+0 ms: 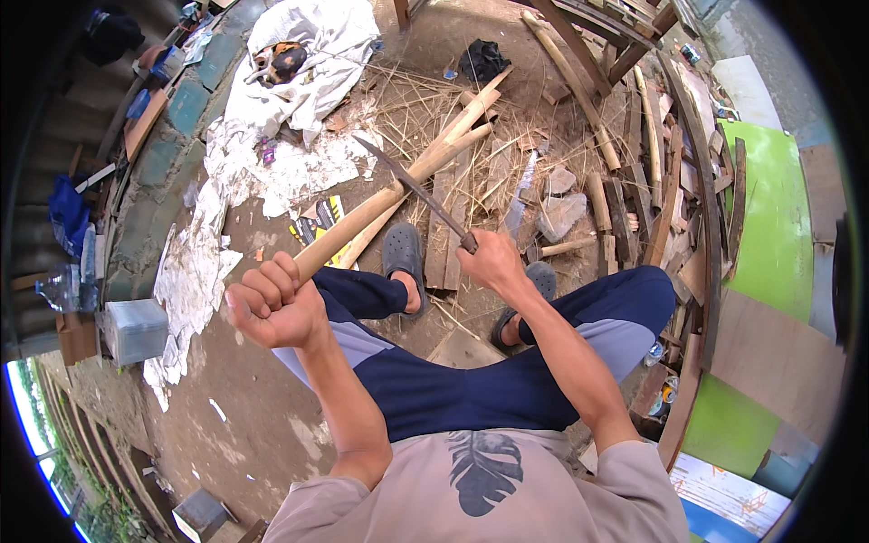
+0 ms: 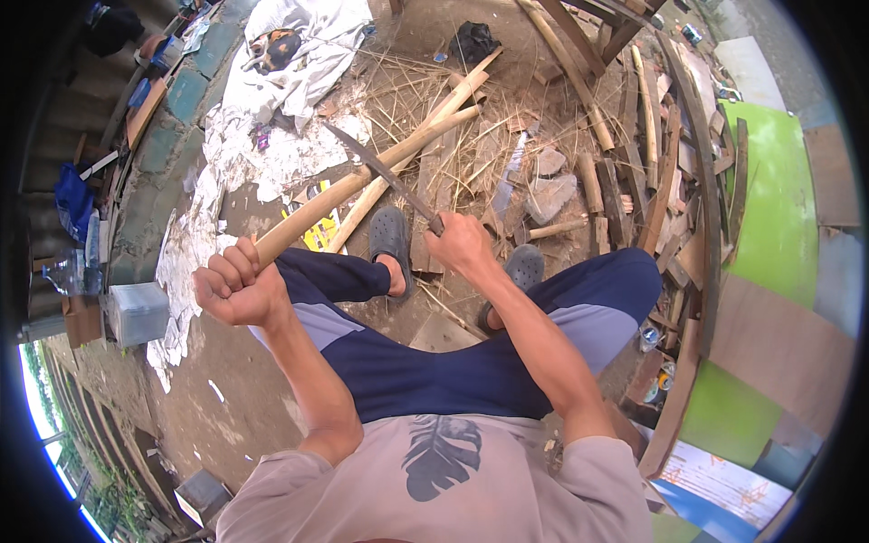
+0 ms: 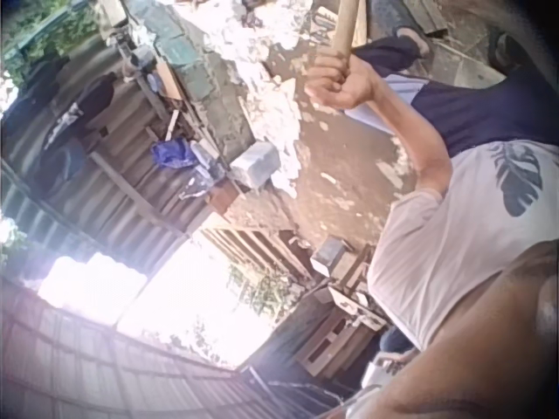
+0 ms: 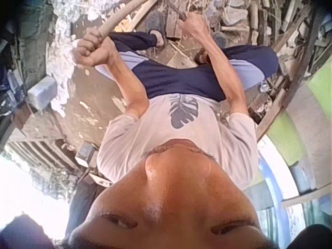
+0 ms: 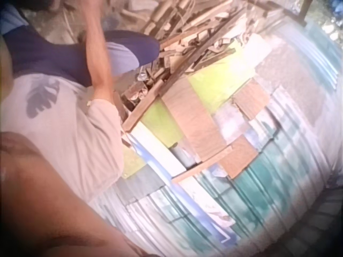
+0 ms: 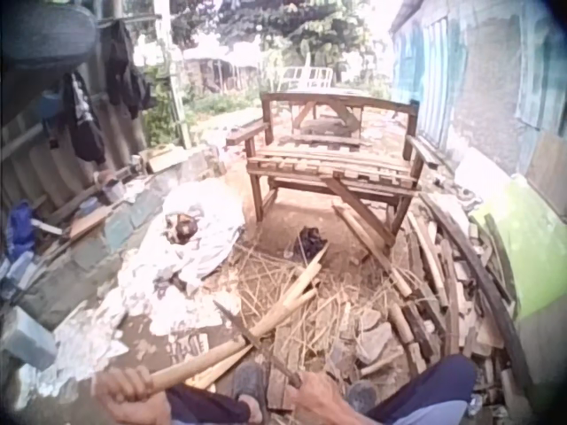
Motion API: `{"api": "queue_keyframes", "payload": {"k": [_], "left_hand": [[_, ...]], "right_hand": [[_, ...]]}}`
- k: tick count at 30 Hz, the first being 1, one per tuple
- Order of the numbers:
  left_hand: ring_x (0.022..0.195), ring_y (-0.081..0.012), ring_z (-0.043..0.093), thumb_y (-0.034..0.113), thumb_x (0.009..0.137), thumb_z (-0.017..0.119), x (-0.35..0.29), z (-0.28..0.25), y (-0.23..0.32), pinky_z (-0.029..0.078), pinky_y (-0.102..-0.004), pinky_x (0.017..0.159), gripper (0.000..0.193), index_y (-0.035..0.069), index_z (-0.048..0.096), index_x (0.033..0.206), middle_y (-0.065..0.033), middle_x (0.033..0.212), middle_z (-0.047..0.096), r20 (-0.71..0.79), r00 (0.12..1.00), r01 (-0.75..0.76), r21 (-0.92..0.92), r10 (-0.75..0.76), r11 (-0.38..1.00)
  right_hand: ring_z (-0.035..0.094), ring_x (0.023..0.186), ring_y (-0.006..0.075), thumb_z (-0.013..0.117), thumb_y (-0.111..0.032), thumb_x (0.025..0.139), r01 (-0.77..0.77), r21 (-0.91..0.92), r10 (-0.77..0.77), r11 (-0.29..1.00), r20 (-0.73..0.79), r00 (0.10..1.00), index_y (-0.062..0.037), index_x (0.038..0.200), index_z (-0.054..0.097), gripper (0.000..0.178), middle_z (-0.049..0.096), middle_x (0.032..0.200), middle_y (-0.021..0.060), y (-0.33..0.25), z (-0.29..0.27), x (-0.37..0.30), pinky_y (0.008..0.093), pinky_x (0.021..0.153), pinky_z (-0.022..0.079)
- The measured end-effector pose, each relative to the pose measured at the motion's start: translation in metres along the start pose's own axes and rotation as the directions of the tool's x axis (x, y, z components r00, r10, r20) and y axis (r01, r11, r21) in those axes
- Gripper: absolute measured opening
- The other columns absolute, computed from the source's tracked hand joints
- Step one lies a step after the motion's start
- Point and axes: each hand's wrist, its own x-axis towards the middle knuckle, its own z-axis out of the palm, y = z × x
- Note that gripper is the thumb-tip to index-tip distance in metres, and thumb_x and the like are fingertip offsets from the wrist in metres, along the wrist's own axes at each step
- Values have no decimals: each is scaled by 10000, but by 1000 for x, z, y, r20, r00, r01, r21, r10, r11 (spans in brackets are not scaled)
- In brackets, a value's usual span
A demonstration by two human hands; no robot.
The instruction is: The person sits cross-legged and uses a knife to shave and split a long bamboo pole, peeling off thin strips and creating a tapered end. The person repeatedly adjusts the bamboo and continues shaving along its length.
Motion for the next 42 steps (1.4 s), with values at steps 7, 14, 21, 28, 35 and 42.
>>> {"api": "queue_keyframes", "payload": {"k": [7, 14, 21, 28, 35, 42], "left_hand": [[425, -87, 142, 250, 939, 440, 0, 6, 0, 225, -273, 502, 421, 191, 222, 584, 49, 490, 191, 28, 999, 18, -28, -17, 999], [418, -95, 161, 303, 989, 415, 2, 0, 0, 225, -281, 483, 433, 178, 237, 614, 38, 500, 211, -73, 997, -17, 28, 19, 999], [467, -112, 267, 402, 938, 468, 4, 46, -3, 282, -276, 500, 412, 171, 292, 645, 30, 538, 252, -504, 859, -78, 39, 87, 996], [490, -115, 277, 354, 897, 455, 5, 37, -8, 286, -275, 512, 360, 172, 269, 647, 28, 546, 248, -503, 864, -14, 47, 35, 999], [484, -114, 245, 311, 895, 422, 2, 34, -13, 280, -275, 512, 341, 177, 233, 645, 28, 549, 220, -555, 832, 55, 78, -3, 995], [480, -123, 235, 299, 912, 385, 8, 36, -10, 272, -291, 508, 360, 197, 199, 621, 28, 531, 215, -627, 778, 55, 114, 29, 992]], "right_hand": [[669, 749, 402, 641, -287, 789, 65, -89, -65, 994, 7, 998, -53, 827, 672, 240, 667, 731, 224, 13, 0, 7, 490, 729, 530], [657, 745, 420, 643, -295, 797, -157, -67, 156, 985, -25, 987, -28, 811, 650, 267, 650, 714, 240, 53, 4, 19, 489, 727, 521], [644, 665, 407, 695, -243, 769, 332, 125, -333, 935, -19, 943, -42, 833, 611, 227, 645, 670, 188, -35, 31, -53, 479, 633, 512], [653, 693, 411, 696, -266, 753, 134, 98, -125, 986, -90, 988, -34, 825, 654, 246, 652, 697, 213, -10, 41, -19, 470, 654, 521], [655, 698, 425, 686, -290, 751, 115, 47, -111, 992, -83, 990, -33, 794, 657, 263, 652, 701, 234, 11, 38, -8, 492, 662, 525], [641, 651, 410, 654, -240, 767, 211, -34, -213, 977, -75, 974, -55, 796, 638, 188, 640, 685, 223, 4, 45, -25, 487, 648, 508]]}}
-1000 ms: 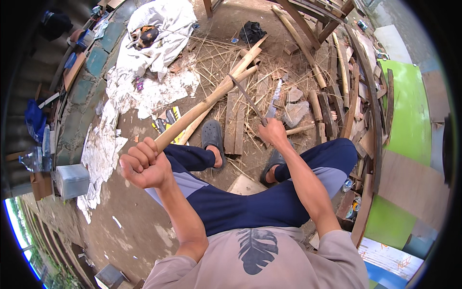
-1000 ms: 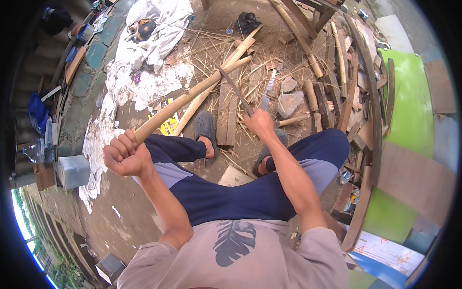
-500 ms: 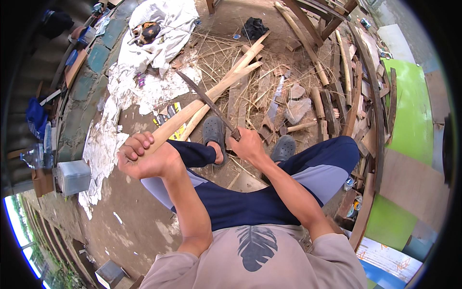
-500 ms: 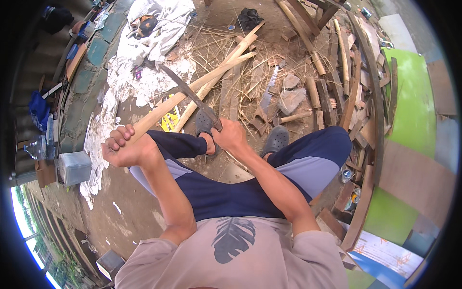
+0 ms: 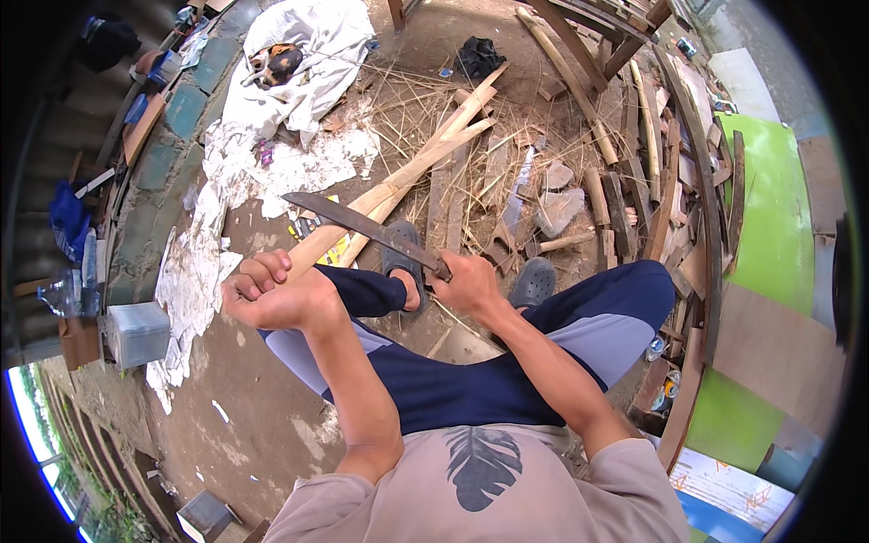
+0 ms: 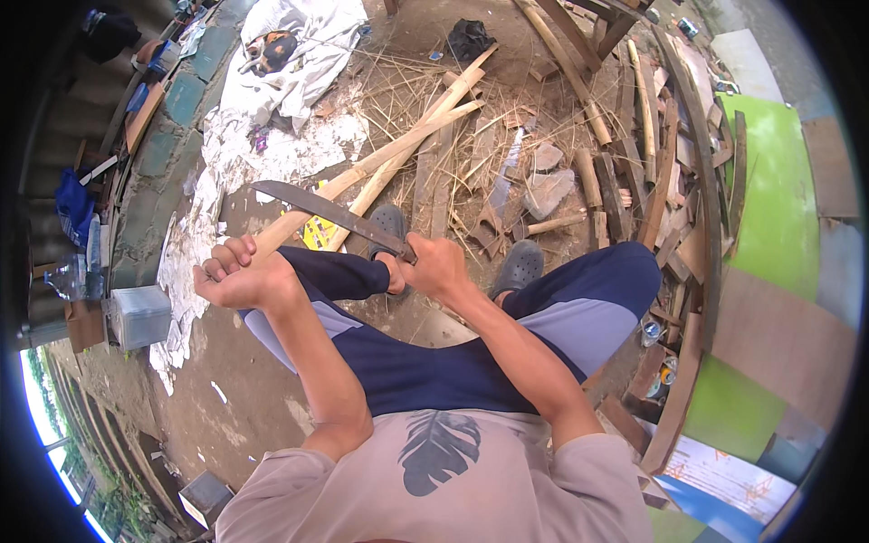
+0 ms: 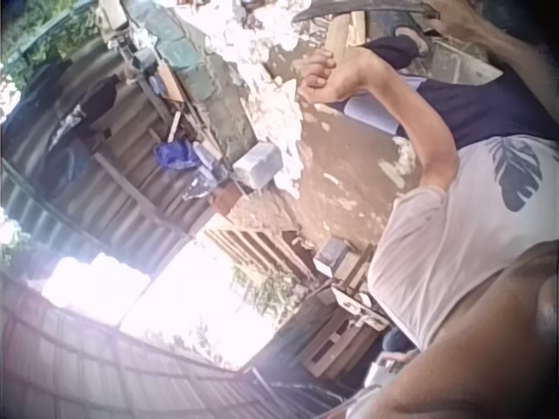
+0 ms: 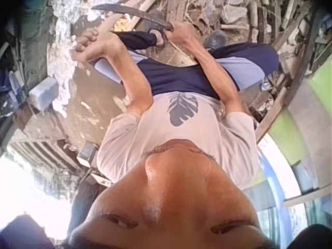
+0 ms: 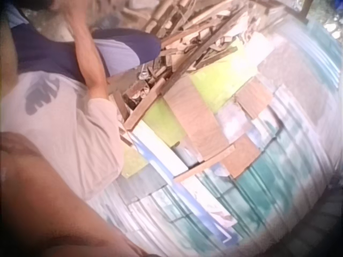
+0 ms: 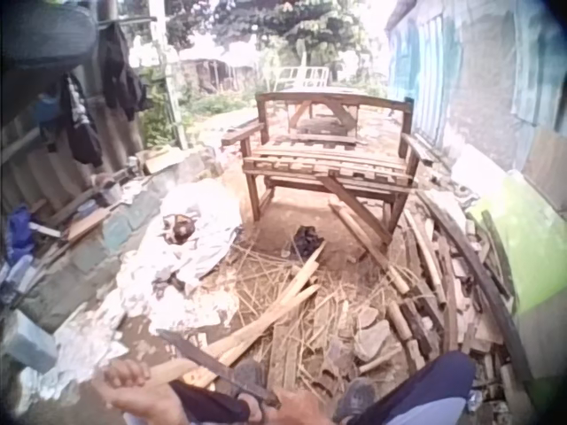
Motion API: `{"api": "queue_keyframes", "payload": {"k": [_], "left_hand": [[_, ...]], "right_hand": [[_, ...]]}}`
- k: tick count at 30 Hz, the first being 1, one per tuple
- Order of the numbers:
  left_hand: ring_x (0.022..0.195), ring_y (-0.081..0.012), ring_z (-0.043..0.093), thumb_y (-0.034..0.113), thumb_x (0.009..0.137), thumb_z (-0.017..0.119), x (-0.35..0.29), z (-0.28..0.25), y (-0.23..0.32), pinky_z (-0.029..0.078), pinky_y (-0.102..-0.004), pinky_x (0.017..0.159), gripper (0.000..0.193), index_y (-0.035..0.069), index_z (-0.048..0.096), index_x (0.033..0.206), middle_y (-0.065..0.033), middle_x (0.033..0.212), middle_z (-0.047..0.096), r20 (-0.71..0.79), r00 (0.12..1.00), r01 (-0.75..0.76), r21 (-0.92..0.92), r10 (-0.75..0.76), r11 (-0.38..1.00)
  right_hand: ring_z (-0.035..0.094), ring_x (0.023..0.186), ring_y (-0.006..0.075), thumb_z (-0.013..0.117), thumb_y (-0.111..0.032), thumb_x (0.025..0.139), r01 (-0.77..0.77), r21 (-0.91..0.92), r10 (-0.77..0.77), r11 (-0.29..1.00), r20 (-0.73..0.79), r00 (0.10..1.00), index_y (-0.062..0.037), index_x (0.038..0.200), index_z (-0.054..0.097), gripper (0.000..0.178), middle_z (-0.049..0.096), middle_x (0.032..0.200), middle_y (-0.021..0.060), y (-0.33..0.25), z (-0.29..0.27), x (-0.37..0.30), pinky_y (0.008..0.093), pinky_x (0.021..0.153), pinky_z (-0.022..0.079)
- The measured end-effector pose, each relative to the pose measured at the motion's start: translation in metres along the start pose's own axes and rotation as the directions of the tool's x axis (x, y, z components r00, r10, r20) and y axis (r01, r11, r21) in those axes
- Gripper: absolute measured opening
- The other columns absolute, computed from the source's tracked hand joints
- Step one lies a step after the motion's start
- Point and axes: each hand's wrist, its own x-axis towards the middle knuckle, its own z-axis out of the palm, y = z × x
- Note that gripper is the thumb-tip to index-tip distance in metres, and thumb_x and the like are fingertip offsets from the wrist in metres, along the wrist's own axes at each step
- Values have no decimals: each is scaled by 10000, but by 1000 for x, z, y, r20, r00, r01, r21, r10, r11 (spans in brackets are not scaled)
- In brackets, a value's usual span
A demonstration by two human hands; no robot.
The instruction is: The person sits cross-legged and uses a knife to shave and split a long bamboo pole, peeling off thin strips and creating a tapered end. The person repeatedly adjusts the bamboo and continues shaving along its length.
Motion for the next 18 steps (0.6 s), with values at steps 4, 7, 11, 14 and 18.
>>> {"api": "queue_keyframes", "payload": {"k": [4, 7, 11, 14, 18], "left_hand": [[479, -123, 234, 288, 911, 376, 2, -5, -2, 275, -290, 512, 360, 197, 187, 618, 30, 530, 207, 18, 1000, 16, 9, -16, 1000], [478, -123, 233, 291, 916, 373, -2, -4, -2, 276, -289, 514, 363, 194, 183, 622, 29, 534, 204, 8, 1000, 6, 23, -7, 1000], [479, -121, 228, 291, 914, 376, -2, 0, -4, 269, -288, 510, 363, 192, 179, 625, 25, 539, 201, 55, 998, 19, -5, -19, 1000], [474, -111, 207, 277, 910, 387, -2, -1, -3, 256, -273, 497, 367, 185, 182, 620, 30, 533, 182, 65, 998, 24, 1, -24, 1000], [472, -105, 193, 282, 906, 395, -6, -1, -1, 249, -267, 487, 377, 181, 182, 612, 33, 525, 175, 89, 996, -22, -13, 24, 1000]], "right_hand": [[647, 668, 409, 648, -253, 783, -289, 48, 289, 956, 6, 957, -39, 801, 638, 215, 640, 676, 225, 31, -5, 23, 492, 657, 515], [664, 719, 405, 654, -288, 791, -201, -5, 201, 980, 79, 976, -41, 820, 654, 249, 654, 711, 235, 17, -13, 16, 488, 675, 520], [650, 677, 404, 656, -292, 793, 82, 79, -84, 993, 19, 996, -33, 793, 635, 260, 615, 645, 234, -12, -5, 4, 488, 652, 504], [645, 679, 410, 658, -290, 779, -359, 103, 353, 928, 65, 933, -33, 785, 635, 258, 626, 665, 238, 35, 0, 32, 485, 654, 504], [649, 699, 416, 656, -289, 767, -122, 48, 116, 991, 111, 987, -38, 794, 650, 252, 644, 697, 227, 11, -19, 20, 483, 662, 509]]}}
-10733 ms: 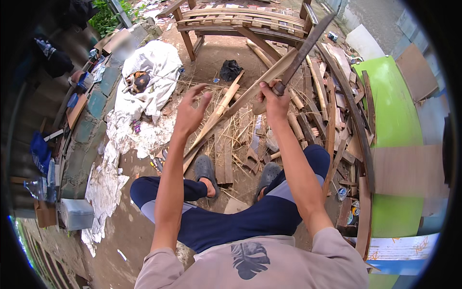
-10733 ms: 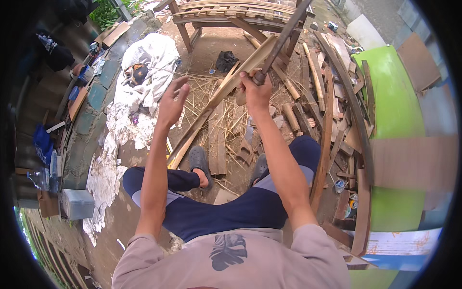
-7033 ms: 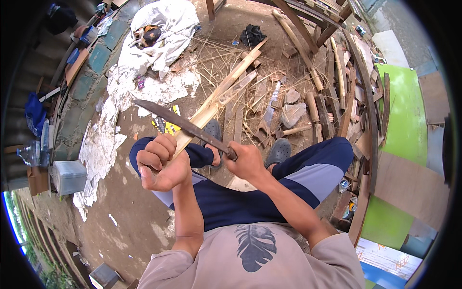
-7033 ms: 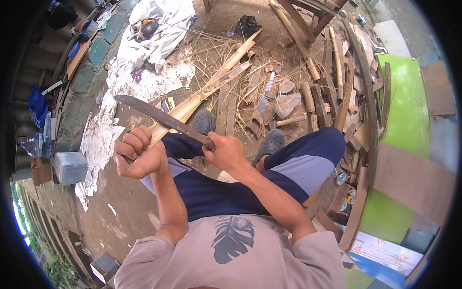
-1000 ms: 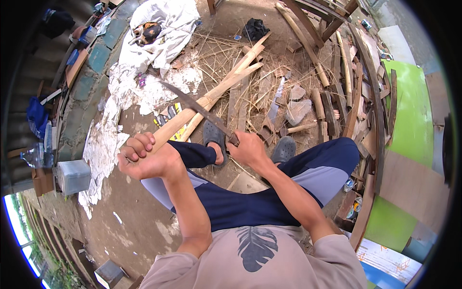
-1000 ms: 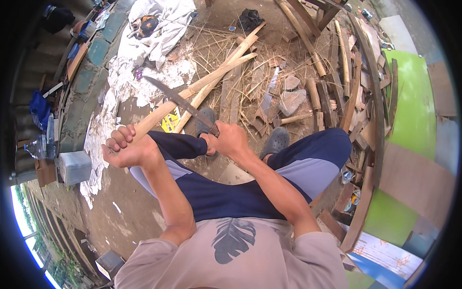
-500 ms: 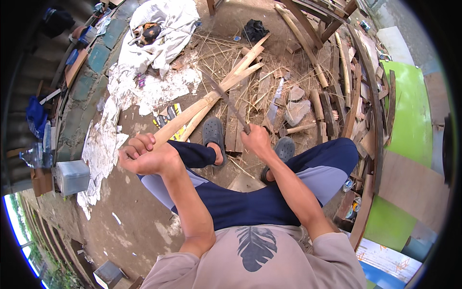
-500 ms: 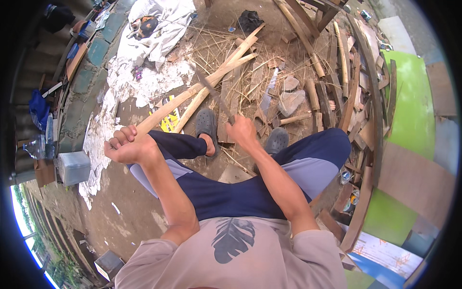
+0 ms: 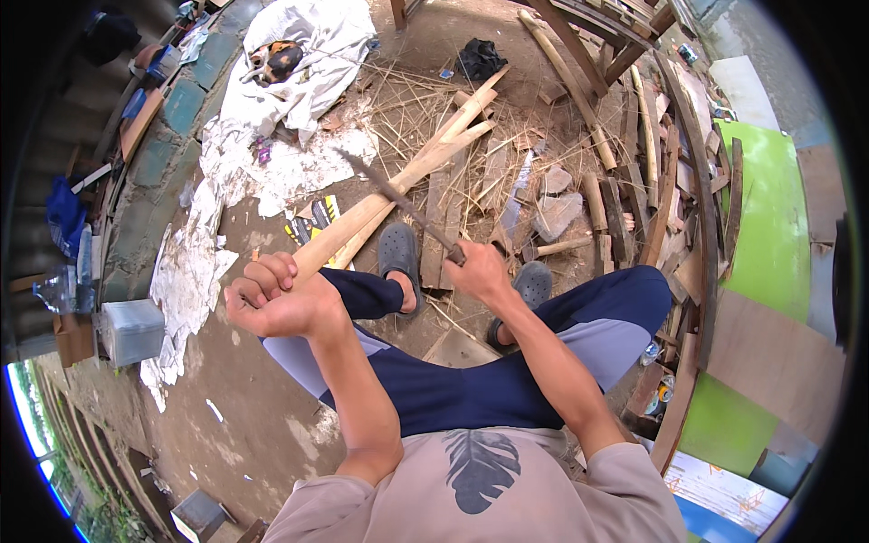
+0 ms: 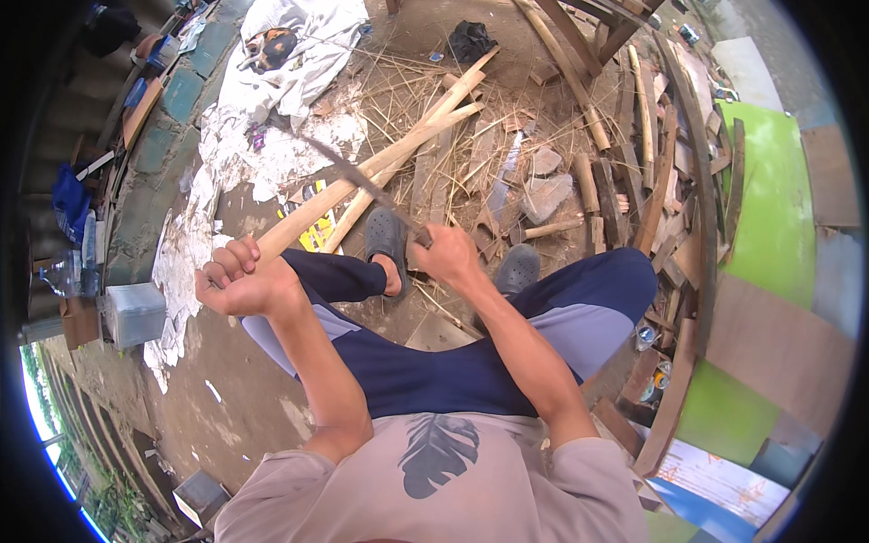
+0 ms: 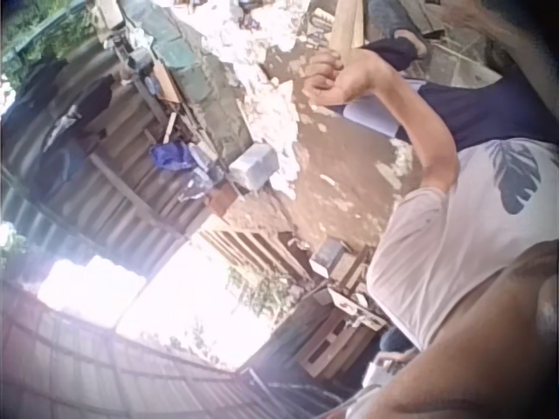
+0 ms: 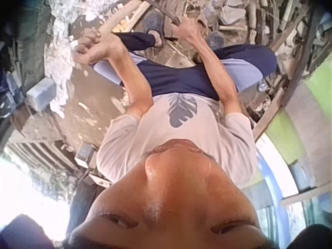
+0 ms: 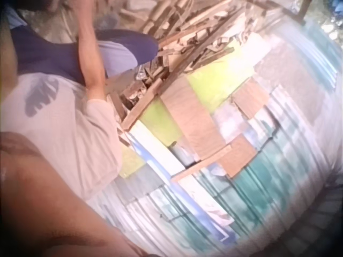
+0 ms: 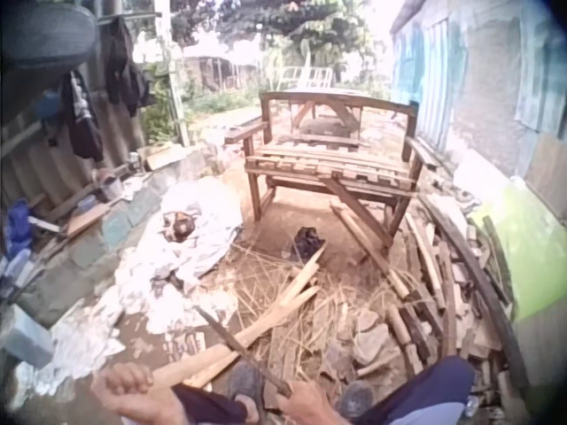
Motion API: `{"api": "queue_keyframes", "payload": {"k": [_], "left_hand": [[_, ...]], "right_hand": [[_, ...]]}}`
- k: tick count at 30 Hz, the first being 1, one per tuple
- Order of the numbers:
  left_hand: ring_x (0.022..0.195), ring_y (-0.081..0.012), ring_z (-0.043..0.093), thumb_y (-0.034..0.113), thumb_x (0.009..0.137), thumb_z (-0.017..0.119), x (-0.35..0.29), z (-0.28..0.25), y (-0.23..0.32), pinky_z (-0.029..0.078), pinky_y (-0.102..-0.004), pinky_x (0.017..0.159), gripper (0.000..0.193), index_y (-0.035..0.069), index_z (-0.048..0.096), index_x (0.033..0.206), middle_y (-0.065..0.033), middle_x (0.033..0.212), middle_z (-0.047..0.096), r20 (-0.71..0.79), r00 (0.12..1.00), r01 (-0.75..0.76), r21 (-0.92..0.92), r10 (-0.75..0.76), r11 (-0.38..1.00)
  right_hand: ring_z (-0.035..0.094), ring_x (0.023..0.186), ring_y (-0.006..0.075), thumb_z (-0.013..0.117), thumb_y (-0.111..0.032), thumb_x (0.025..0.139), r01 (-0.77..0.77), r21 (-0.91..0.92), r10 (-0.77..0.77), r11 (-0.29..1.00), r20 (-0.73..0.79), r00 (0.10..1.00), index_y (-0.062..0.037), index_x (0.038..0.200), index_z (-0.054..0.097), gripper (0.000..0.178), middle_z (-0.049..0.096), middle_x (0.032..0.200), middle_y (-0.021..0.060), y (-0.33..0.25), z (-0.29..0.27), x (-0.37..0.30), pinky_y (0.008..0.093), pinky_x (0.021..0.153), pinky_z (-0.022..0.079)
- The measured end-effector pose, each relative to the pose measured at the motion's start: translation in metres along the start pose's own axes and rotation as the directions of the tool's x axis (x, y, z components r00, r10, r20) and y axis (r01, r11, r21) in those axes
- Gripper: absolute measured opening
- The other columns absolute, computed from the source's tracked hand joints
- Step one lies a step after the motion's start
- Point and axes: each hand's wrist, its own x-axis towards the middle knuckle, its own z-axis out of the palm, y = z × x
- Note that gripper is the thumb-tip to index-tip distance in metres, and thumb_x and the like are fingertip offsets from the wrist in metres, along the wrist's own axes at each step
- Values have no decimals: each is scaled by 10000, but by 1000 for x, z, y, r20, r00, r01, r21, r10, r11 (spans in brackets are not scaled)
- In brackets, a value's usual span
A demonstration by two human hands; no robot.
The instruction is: The person sits cross-legged and uses a knife to shave and split a long bamboo pole, peeling off thin strips and creating a tapered end. The person repeatedly adjusts the bamboo and continues shaving along its length.
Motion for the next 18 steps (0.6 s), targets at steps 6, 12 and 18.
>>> {"api": "queue_keyframes", "payload": {"k": [6, 12, 18], "left_hand": [[456, -104, 177, 310, 897, 412, -1, -9, -5, 247, -265, 481, 394, 189, 181, 601, 28, 502, 163, 75, 997, 35, 1, -35, 999], [447, -108, 165, 312, 894, 420, -1, -13, -4, 239, -267, 476, 408, 191, 175, 591, 31, 490, 166, 100, 995, 30, -26, -27, 999], [448, -111, 161, 304, 888, 422, 1, -19, -7, 234, -273, 477, 409, 190, 170, 587, 32, 491, 159, 155, 988, 27, -36, -21, 999]], "right_hand": [[654, 701, 413, 659, -287, 762, -115, 21, 116, 993, -47, 992, -44, 806, 662, 246, 657, 703, 215, 20, 2, 18, 479, 685, 525], [658, 703, 410, 646, -278, 783, 112, -77, -115, 991, -39, 993, -44, 791, 657, 234, 654, 698, 218, 1, 2, 4, 479, 695, 530], [663, 729, 406, 667, -294, 766, 0, -94, -1, 996, -10, 1000, -37, 790, 654, 258, 661, 719, 220, 4, -4, 8, 495, 703, 524]]}}
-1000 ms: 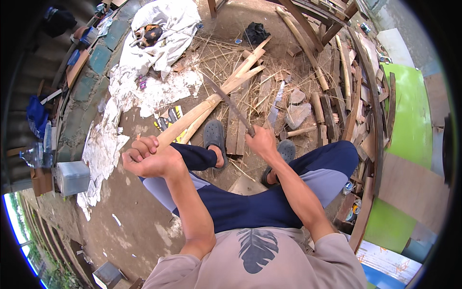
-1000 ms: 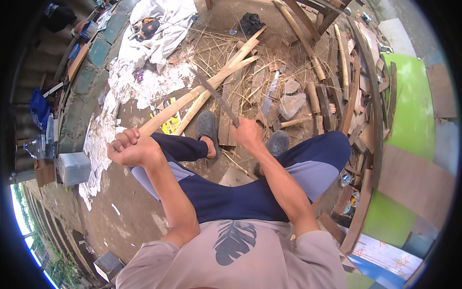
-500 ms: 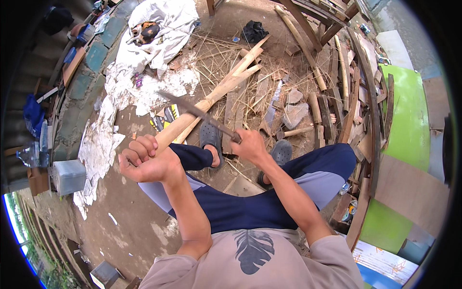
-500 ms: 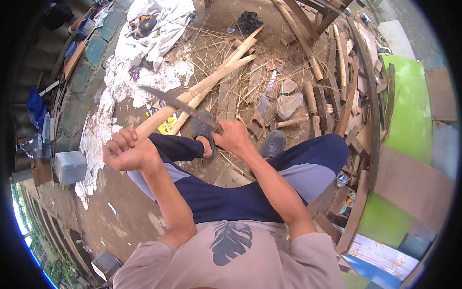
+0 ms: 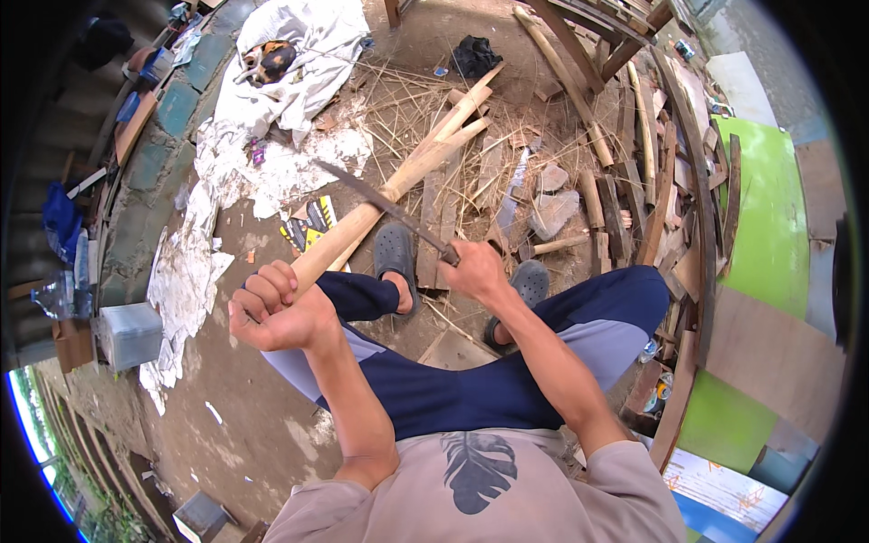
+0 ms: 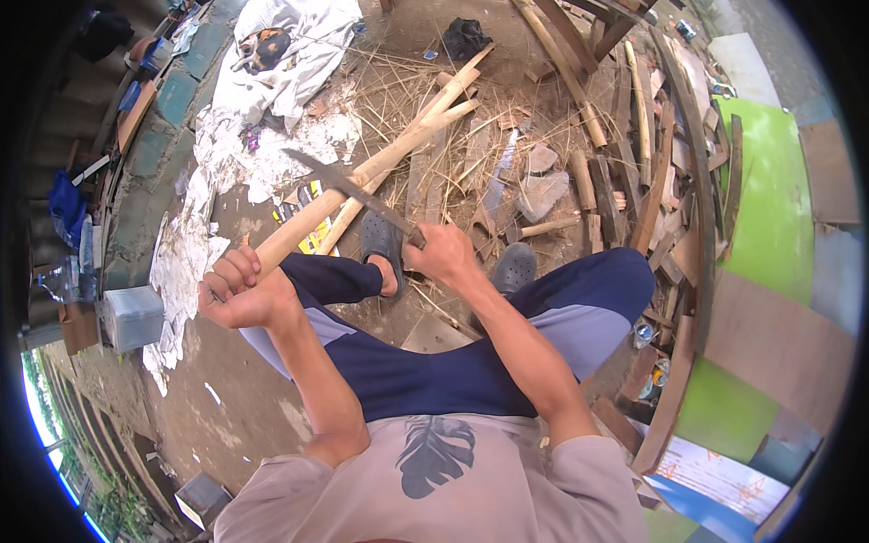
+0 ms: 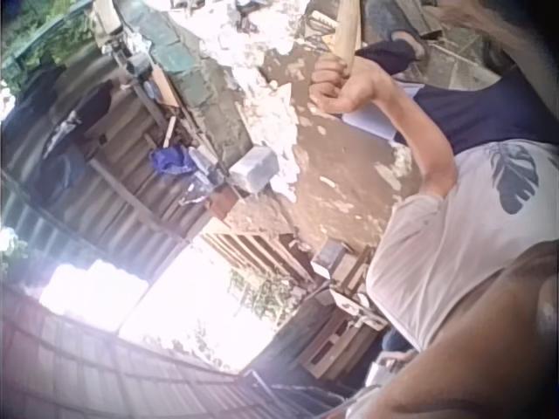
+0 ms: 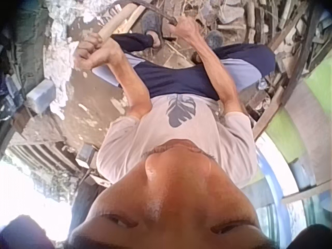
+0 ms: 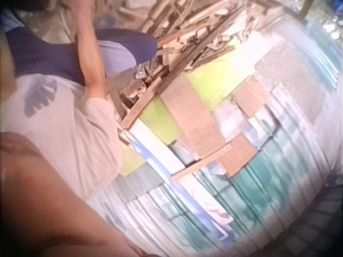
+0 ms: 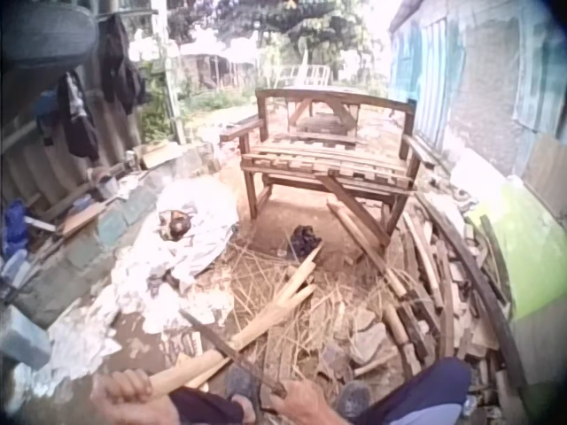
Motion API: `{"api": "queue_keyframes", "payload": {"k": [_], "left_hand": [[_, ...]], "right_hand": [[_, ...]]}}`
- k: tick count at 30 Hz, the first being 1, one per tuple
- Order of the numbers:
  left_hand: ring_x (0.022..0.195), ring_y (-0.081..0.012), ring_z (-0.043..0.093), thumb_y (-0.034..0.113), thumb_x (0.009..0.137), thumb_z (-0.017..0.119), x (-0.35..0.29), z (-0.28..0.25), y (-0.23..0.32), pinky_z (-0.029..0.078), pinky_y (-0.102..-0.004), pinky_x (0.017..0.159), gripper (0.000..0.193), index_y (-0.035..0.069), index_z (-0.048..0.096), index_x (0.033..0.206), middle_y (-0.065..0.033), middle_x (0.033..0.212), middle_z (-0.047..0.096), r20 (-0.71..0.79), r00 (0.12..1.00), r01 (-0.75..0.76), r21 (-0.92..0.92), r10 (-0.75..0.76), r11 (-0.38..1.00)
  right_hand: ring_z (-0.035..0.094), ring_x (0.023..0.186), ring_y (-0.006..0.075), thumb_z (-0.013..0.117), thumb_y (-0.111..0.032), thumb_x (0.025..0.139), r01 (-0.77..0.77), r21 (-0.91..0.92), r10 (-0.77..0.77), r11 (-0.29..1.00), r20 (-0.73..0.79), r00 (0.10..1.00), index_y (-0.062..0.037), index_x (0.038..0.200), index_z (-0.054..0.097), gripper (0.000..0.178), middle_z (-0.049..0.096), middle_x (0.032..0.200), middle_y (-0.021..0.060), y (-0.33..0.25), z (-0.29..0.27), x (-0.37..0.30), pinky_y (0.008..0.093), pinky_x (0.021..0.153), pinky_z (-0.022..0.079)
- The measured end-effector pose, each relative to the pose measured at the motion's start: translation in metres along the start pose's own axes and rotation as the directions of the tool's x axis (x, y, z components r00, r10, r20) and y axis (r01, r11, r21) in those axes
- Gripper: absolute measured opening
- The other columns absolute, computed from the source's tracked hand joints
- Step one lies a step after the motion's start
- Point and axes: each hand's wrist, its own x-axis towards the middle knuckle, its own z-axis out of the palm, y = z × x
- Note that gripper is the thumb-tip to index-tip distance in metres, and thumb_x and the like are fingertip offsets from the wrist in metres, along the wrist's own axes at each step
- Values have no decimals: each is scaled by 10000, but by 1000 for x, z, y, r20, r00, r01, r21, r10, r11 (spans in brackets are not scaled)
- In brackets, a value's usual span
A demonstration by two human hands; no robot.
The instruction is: The person sits cross-legged and uses a knife to shave and split a long bamboo pole, peeling off thin strips and creating a tapered end. The person repeatedly adjusts the bamboo and continues shaving along its length.
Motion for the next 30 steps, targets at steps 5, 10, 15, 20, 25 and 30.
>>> {"api": "queue_keyframes", "payload": {"k": [5, 10, 15, 20, 25, 30], "left_hand": [[447, -110, 159, 293, 883, 422, -2, -12, -10, 230, -275, 477, 411, 185, 163, 583, 30, 486, 156, 57, 997, 48, -33, -46, 998], [450, -108, 157, 276, 881, 411, 0, -16, -6, 234, -275, 479, 404, 184, 158, 580, 29, 481, 157, 89, 995, 48, -29, -45, 998], [449, -106, 158, 266, 882, 413, 1, -17, -14, 231, -273, 482, 406, 180, 156, 580, 30, 483, 154, 134, 991, 21, -37, -16, 999], [446, -100, 147, 264, 878, 416, -3, -7, -8, 222, -273, 485, 407, 179, 156, 577, 35, 486, 157, 178, 984, 20, -41, -12, 999], [446, -105, 171, 286, 865, 426, -2, -12, -11, 241, -265, 489, 398, 197, 167, 576, 35, 487, 172, 192, 981, 30, -12, -27, 999], [450, -105, 158, 270, 861, 422, -6, -5, -9, 237, -266, 492, 396, 182, 154, 583, 34, 495, 159, 143, 989, 27, -6, -26, 1000]], "right_hand": [[658, 736, 420, 688, -302, 747, -27, 26, 27, 999, -1, 1000, -32, 811, 662, 278, 660, 735, 240, 15, 14, 11, 486, 705, 531], [663, 712, 408, 675, -302, 760, 161, -52, -160, 986, 7, 987, -40, 789, 654, 264, 656, 718, 243, -8, 9, -9, 489, 677, 528], [658, 705, 413, 689, -293, 751, -214, 89, 209, 973, 59, 976, -41, 779, 650, 257, 654, 698, 228, 33, 7, 24, 490, 680, 525], [663, 653, 366, 654, -299, 788, 10, 17, -9, 1000, -63, 998, -31, 762, 644, 270, 645, 651, 207, 10, 15, 3, 473, 683, 535], [667, 639, 344, 646, -288, 799, -260, 79, 259, 962, 29, 966, -38, 807, 658, 251, 653, 649, 198, 47, 12, 27, 473, 680, 539], [661, 694, 401, 668, -273, 769, 145, 64, -136, 987, -123, 983, -54, 834, 678, 228, 663, 709, 215, 5, 24, 0, 475, 688, 538]]}}
